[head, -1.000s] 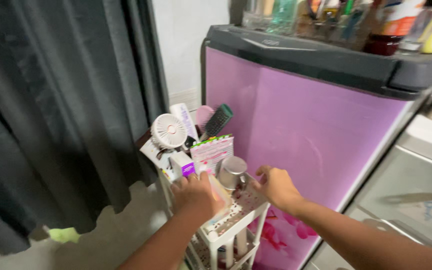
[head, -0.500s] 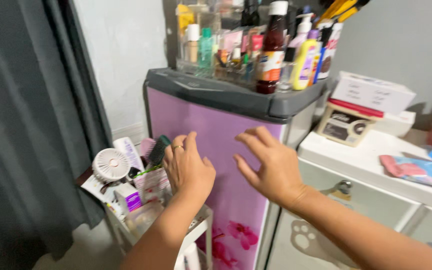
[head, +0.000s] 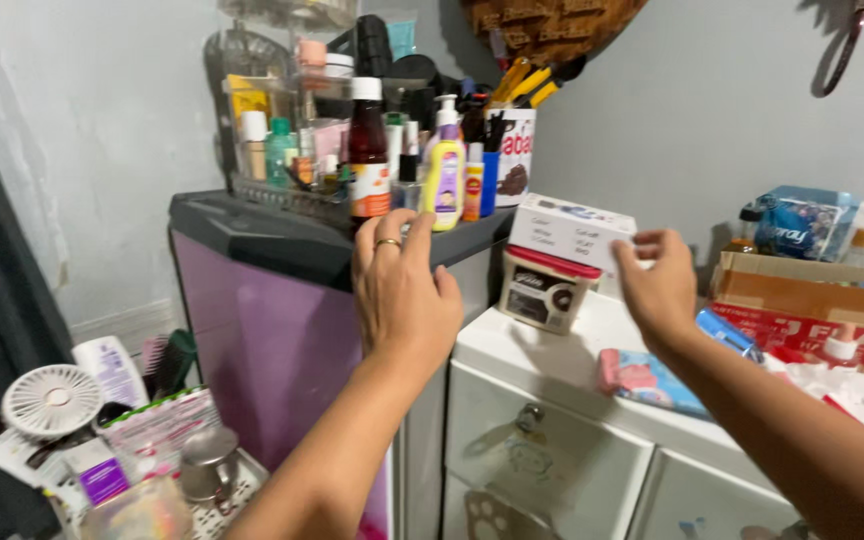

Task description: The person moves various personal care and household items from a cluttered countertop onto a white three-tier rolling cart. Items handled include bottles, boxes, a hairbrush, a small fan, and a trophy, which are placed on different shelves of the cart.

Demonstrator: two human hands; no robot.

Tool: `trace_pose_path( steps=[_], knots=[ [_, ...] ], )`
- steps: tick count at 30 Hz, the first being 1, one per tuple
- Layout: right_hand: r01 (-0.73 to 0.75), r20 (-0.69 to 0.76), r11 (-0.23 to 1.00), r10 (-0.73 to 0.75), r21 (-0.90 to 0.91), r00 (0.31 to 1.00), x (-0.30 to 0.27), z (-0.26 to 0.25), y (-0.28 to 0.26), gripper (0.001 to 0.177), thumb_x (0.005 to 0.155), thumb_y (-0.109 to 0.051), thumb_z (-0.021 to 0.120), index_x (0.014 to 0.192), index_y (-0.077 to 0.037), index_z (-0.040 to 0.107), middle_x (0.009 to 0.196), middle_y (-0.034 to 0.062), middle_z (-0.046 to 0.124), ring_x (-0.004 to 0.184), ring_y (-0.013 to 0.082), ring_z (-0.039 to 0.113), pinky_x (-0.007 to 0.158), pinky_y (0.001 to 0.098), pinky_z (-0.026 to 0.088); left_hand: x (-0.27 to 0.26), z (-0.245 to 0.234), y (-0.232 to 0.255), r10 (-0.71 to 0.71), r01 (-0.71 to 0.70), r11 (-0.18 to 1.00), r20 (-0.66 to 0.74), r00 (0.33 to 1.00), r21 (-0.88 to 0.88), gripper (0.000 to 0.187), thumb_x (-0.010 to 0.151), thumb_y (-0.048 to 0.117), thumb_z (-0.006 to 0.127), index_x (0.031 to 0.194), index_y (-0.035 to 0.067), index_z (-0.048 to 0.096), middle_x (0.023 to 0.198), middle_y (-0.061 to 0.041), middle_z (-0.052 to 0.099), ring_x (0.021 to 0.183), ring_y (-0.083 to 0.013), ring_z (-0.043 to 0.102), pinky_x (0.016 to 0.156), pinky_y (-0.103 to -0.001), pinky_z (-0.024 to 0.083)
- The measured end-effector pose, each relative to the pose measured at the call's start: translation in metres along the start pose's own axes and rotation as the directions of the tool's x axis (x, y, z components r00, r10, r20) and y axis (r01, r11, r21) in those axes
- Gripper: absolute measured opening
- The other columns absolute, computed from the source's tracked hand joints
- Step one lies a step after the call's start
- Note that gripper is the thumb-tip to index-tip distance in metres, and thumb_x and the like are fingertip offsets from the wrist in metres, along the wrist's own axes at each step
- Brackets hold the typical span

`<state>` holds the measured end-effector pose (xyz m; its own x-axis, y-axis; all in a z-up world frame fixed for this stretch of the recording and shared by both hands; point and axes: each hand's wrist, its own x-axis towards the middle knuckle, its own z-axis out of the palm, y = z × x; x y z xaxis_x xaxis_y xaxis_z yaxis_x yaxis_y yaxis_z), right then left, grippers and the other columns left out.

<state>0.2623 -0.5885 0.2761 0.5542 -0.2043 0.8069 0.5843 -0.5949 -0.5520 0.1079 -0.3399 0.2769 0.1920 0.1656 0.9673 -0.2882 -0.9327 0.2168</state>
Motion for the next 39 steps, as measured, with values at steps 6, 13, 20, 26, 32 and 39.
trace_pose_path(
  steps=[6,13,20,26,32,39],
  knots=[
    [-0.627,0.274,0.704,0.564,0.334,0.779,0.089,-0.018,0.123,0.021,0.1,-0.028,0.062,0.106,-0.009,0.055,0.084,0.0092,0.056,0.074,0.0234,0.059,0.07,0.0456,0.058,0.013,0.057,0.04,-0.05,0.056,0.997,0.11,0.993,-0.055,0.046,0.075,0.007,0.073,0.12,0.003,0.068,0.126,-0.014,0.06,0.122,-0.0354,0.052,0.1,-0.047,0.045],
    [-0.25,0.494,0.962,0.271,-0.109,0.826,0.121,-0.018,0.214,0.023,0.09,-0.014,0.071,0.103,0.005,0.067,0.091,0.0184,0.068,0.078,0.0285,0.066,0.073,0.0448,0.055,0.007,0.117,0.058,-0.198,0.209,0.978,0.239,0.951,-0.021,0.041,0.076,0.011,0.073,0.117,0.005,0.068,0.123,-0.012,0.061,0.118,-0.0337,0.053,0.097,-0.046,0.046],
    [0.512,0.652,0.795,-0.203,-0.326,0.731,0.13,0.0,0.177,0.039,0.083,-0.021,0.076,0.118,-0.006,0.066,0.12,0.0166,0.067,0.106,0.0357,0.07,0.093,0.0442,0.056,-0.006,0.151,0.054,-0.231,0.231,0.972,0.241,0.943,0.028,0.044,0.076,0.01,0.073,0.12,0.004,0.066,0.124,-0.013,0.059,0.119,-0.0336,0.052,0.099,-0.045,0.046],
    [0.562,0.77,0.59,0.17,-0.58,0.616,0.157,0.052,0.189,0.103,0.075,-0.045,0.087,0.156,-0.019,0.029,0.131,0.0179,0.063,0.121,0.0358,0.065,0.103,0.0502,0.054,-0.006,0.158,0.046,-0.263,0.252,0.965,0.246,0.933,0.074,0.044,0.077,0.01,0.073,0.12,0.004,0.065,0.122,-0.013,0.059,0.12,-0.0336,0.051,0.099,-0.047,0.045],
    [0.536,0.776,0.576,0.332,-0.617,0.536,0.176,0.084,0.252,0.123,0.067,-0.047,0.093,0.16,-0.012,0.021,0.131,0.0241,0.063,0.124,0.0423,0.064,0.103,0.0583,0.052,0.001,0.152,0.042,-0.225,0.211,0.974,0.227,0.947,0.087,0.044,0.078,0.009,0.072,0.121,0.004,0.065,0.124,-0.013,0.059,0.12,-0.0339,0.053,0.099,-0.048,0.045],
    [0.397,0.724,0.673,0.307,-0.624,0.618,0.172,0.081,0.23,0.11,0.062,-0.046,0.095,0.152,-0.013,0.041,0.137,0.0239,0.058,0.123,0.0417,0.066,0.101,0.0467,0.059,0.005,0.143,0.046,-0.179,0.155,0.98,0.214,0.96,0.123,0.052,0.077,0.013,0.073,0.127,0.002,0.062,0.129,-0.015,0.059,0.124,-0.0354,0.052,0.099,-0.05,0.044]
  ],
)
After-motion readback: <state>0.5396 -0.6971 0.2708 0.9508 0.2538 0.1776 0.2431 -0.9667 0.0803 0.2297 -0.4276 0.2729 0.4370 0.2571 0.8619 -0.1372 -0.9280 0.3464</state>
